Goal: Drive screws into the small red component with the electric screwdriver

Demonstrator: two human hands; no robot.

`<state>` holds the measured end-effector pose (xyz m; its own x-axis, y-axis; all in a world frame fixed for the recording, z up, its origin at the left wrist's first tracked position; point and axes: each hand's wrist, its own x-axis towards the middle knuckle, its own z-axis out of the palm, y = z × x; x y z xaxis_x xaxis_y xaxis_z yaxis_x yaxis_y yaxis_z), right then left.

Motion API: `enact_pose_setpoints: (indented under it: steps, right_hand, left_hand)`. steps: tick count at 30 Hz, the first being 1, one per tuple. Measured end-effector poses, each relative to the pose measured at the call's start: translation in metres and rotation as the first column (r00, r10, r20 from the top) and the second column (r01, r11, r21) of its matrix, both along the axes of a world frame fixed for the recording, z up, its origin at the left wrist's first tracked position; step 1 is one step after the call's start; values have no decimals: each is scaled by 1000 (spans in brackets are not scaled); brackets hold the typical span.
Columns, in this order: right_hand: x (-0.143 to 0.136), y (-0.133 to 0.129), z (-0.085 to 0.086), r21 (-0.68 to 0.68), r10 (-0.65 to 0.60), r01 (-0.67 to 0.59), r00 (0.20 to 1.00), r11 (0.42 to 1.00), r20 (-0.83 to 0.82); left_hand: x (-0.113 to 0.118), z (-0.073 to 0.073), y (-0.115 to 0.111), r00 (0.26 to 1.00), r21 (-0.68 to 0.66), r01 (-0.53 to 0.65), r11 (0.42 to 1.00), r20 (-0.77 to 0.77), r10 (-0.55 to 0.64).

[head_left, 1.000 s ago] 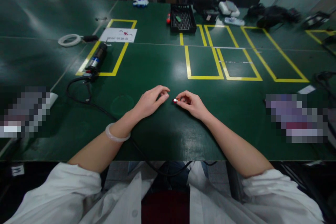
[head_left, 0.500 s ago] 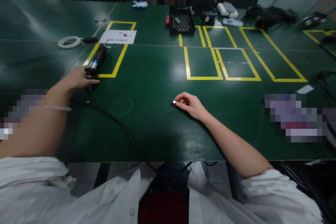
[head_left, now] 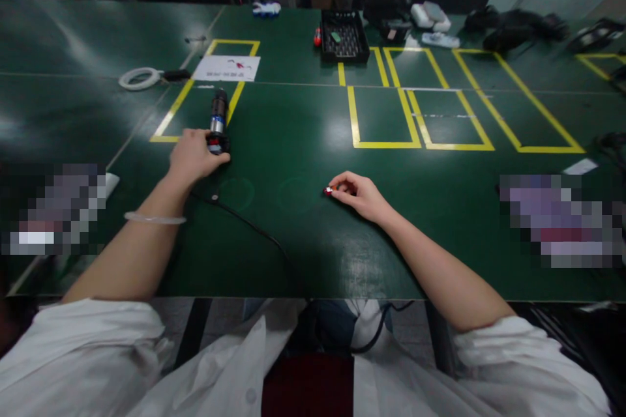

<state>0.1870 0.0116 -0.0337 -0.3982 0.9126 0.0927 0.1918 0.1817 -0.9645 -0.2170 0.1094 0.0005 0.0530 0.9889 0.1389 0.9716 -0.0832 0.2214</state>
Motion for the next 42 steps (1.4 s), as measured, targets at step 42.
enact_pose_setpoints:
  steps: [42]
  right_hand:
    - [3, -5, 6, 329, -154, 94, 975, 940, 162]
  left_hand:
    - [206, 5, -108, 919, -40, 392, 919, 60, -389]
